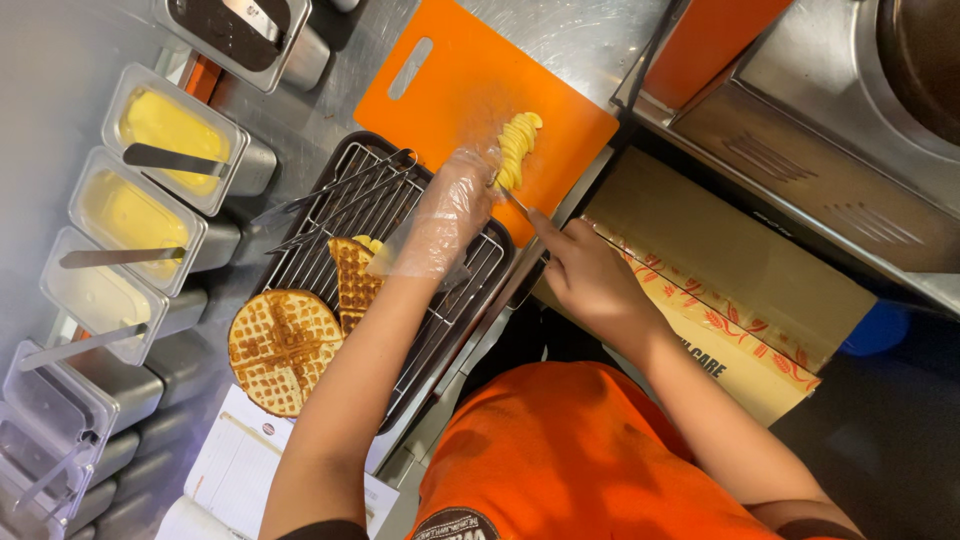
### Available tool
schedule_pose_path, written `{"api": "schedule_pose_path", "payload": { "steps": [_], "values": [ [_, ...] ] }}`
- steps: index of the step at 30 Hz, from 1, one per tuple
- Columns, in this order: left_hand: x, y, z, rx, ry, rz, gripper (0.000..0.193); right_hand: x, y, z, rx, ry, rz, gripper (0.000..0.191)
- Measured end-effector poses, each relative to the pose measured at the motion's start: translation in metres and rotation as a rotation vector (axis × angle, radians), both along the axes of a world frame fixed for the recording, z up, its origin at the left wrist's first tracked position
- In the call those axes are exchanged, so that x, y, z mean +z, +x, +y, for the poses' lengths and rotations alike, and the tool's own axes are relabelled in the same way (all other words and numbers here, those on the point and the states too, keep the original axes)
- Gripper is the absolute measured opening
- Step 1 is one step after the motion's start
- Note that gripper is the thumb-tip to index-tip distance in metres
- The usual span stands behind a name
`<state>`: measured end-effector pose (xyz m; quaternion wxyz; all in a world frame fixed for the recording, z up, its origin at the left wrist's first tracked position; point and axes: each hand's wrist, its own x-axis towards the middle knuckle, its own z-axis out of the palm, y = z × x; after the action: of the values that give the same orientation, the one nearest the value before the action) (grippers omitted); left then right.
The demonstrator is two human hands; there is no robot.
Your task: The person slices bananas on a cutting board and places them on waffles. They spread a dark topping on the waffles, add more banana slices, and then wrap the waffles in orange paper. The person uses a knife, spatula, and tongs during the process.
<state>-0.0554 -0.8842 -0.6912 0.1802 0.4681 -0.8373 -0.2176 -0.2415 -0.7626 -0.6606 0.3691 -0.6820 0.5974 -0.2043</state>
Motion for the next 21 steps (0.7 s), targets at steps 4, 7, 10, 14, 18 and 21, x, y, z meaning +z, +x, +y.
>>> {"api": "schedule_pose_path", "payload": {
  "steps": [4,7,10,14,18,21],
  "values": [
    [0.008,-0.018,-0.003,-0.002,-0.007,-0.019,0.024,0.020,-0.029,0.003,0.034,-0.040,0.016,0.054],
    [0.015,-0.025,-0.006,-0.004,-0.029,-0.011,0.025,0.033,-0.037,0.002,-0.011,0.069,0.017,0.056],
    [0.019,-0.030,-0.010,-0.020,-0.044,0.009,0.024,0.035,-0.038,-0.004,-0.017,-0.030,-0.024,0.055],
    [0.020,-0.041,-0.018,-0.035,-0.048,0.002,0.021,0.030,-0.043,-0.014,-0.005,-0.019,0.015,0.053],
    [0.022,-0.048,-0.021,-0.030,-0.064,-0.018,0.022,0.025,-0.044,-0.019,-0.004,-0.007,0.039,0.055],
    [0.026,-0.048,-0.019,-0.034,-0.067,-0.021,0.024,0.022,-0.041,-0.020,0.001,0.020,0.050,0.057]
  ]
}}
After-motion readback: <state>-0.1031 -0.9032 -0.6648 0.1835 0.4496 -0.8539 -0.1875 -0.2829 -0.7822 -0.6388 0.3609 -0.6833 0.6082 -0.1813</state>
